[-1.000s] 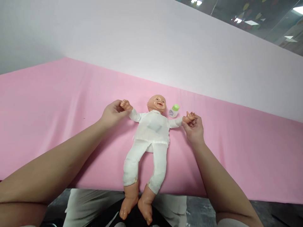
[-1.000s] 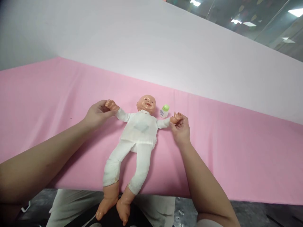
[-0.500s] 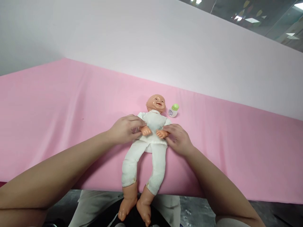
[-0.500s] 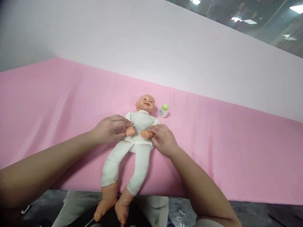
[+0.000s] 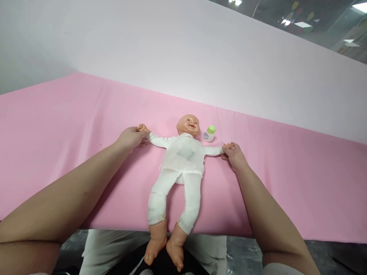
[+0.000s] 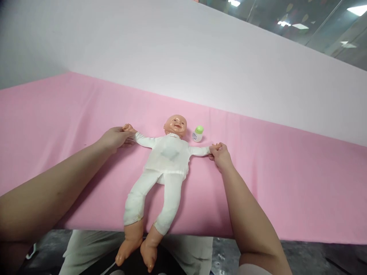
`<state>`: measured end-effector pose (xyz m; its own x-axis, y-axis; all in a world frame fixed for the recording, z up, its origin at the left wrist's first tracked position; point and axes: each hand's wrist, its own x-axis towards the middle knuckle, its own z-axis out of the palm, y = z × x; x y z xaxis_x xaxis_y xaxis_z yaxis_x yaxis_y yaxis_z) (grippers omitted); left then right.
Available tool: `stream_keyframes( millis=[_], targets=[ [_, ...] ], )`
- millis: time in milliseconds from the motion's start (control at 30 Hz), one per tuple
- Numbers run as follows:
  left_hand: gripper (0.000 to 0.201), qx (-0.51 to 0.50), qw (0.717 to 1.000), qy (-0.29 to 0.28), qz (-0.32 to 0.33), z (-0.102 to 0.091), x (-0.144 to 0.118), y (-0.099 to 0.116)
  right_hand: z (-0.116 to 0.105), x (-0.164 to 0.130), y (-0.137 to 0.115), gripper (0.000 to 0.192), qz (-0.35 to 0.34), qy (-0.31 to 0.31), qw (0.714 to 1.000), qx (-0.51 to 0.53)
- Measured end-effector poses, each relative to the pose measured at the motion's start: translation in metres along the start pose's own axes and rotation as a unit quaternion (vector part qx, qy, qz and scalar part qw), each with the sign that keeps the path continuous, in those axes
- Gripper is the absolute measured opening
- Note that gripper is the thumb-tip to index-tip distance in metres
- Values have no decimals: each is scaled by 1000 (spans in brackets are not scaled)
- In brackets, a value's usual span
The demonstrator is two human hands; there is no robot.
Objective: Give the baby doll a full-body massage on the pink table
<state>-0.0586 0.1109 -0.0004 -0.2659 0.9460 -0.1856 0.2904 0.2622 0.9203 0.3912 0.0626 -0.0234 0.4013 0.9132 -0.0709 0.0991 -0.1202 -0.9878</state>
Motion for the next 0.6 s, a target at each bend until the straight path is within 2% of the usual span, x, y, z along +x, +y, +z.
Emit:
stream_keyframes(
  millis=[100,167,233,300,367,400,467,533,600],
  targets=[
    [28,-32,999,-30,1,-2,0,0,0,3,3,82,14,-9,1000,-22],
    [28,-25,999,-13,25,-2,-8,3,2,-2,2,87,-20,-8,999,-34],
    [27,21,997,23,74,-2,-22,7,5,-13,-2,90,-98,-13,994,-45],
    [26,72,985,45,151,0,-38,13,11,-29,-8,89,-197,-17,978,-71],
    [25,87,966,22,242,4,-56,17,19,-49,-16,85,-269,-18,954,-129],
    [26,104,950,-7,294,6,-64,19,24,-59,-20,82,-301,-19,940,-158],
    [26,147,902,-65,401,12,-76,20,34,-77,-27,66,-377,-62,901,-207],
    [25,195,842,-118,489,18,-82,19,43,-90,-32,47,-460,-144,837,-259],
    [23,235,792,-148,544,22,-83,15,50,-97,-34,44,-523,-205,774,-293]
  ],
)
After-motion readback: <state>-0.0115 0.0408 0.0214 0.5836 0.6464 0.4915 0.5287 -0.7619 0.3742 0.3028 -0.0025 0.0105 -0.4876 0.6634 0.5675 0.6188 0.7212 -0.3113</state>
